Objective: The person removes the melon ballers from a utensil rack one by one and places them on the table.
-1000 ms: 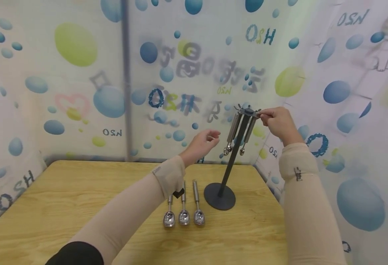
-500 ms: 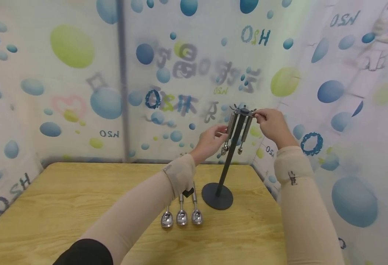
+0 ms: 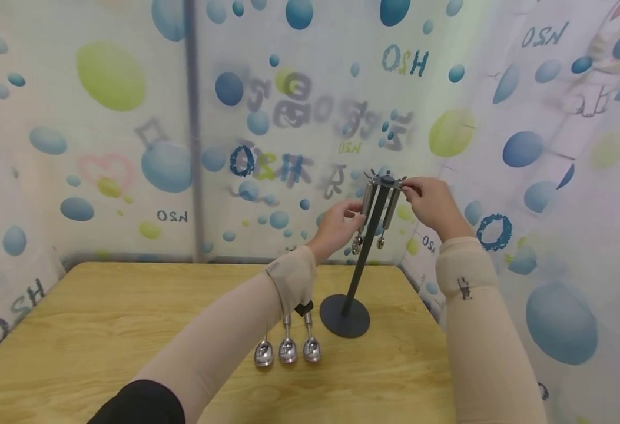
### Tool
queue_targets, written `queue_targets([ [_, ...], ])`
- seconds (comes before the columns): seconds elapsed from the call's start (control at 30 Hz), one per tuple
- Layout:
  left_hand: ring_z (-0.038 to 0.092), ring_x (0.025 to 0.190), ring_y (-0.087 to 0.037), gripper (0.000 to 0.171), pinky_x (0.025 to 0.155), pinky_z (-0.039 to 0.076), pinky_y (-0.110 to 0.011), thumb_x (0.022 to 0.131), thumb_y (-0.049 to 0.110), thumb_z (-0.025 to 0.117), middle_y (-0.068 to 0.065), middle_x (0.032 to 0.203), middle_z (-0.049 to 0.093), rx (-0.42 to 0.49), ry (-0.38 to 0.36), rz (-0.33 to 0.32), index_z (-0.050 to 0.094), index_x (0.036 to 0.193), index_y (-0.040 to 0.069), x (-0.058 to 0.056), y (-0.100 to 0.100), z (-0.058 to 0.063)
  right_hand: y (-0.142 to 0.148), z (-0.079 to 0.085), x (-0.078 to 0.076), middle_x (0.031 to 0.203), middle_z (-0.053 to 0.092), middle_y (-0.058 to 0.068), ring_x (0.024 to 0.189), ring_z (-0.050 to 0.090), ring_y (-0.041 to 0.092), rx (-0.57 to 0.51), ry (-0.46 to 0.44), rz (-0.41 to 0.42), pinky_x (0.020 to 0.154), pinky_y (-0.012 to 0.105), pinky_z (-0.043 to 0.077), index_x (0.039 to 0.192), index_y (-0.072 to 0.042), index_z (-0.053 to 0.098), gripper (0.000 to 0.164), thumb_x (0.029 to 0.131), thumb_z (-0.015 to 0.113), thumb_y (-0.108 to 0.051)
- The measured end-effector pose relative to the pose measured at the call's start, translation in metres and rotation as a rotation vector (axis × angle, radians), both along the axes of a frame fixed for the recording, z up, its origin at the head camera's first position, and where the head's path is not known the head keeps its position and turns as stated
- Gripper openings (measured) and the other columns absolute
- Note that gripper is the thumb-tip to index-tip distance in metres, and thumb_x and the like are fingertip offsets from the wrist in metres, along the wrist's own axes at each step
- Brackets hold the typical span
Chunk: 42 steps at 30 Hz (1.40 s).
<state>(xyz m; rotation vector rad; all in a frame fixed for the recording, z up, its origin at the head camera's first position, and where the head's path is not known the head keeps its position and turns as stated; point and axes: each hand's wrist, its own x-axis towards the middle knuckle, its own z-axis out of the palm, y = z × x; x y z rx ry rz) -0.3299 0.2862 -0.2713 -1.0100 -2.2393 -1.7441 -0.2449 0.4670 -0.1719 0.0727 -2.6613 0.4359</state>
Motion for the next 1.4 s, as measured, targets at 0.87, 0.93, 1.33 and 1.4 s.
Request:
queue_targets([
  [0.87, 0.066, 0.096, -0.013, 0.033, 0.079, 0.053, -0.024, 0.104, 0.016, 0.06, -0.008, 0.114, 0.071, 0.042, -0.027, -0.073, 0.06, 0.135, 0.005, 0.004, -0.011, 0.005, 0.001, -0.037, -0.032, 0.126, 0.061, 0.006, 0.115, 0.058, 0.008, -0.864, 0.238, 0.411, 0.093, 0.019, 0.049, 0.132, 0.004, 0.061, 0.043, 0.108, 0.043, -0.026],
  [0.93, 0.067, 0.096, -0.014, 0.034, 0.078, 0.053, -0.024, 0.104, 0.015, 0.06, -0.009, 0.113, 0.071, 0.041, -0.02, -0.077, 0.06, 0.136, 0.005, 0.003, -0.012, 0.004, -0.002, -0.039, -0.035, 0.123, 0.062, 0.003, 0.113, 0.059, 0.009, -0.971, 0.252, 0.464, 0.093, 0.021, 0.048, 0.128, 0.005, 0.063, 0.04, 0.107, 0.044, -0.025],
  [1.33, 0.067, 0.092, -0.014, 0.032, 0.074, 0.052, -0.023, 0.103, 0.016, 0.061, -0.007, 0.11, 0.071, 0.027, -0.006, -0.097, 0.06, 0.134, 0.006, 0.002, -0.012, 0.001, -0.009, -0.041, -0.044, 0.114, 0.064, -0.005, 0.107, 0.057, 0.007, -1.014, 0.344, 0.303, 0.089, 0.025, 0.044, 0.121, 0.003, 0.066, 0.042, 0.107, 0.041, -0.027],
  [1.4, 0.067, 0.092, -0.014, 0.032, 0.074, 0.052, -0.022, 0.103, 0.017, 0.061, -0.006, 0.11, 0.071, 0.026, -0.009, -0.097, 0.06, 0.133, 0.006, 0.002, -0.012, 0.002, -0.009, -0.04, -0.045, 0.114, 0.065, -0.005, 0.107, 0.057, 0.007, -1.05, 0.349, 0.321, 0.088, 0.024, 0.043, 0.119, 0.003, 0.068, 0.042, 0.106, 0.041, -0.027],
])
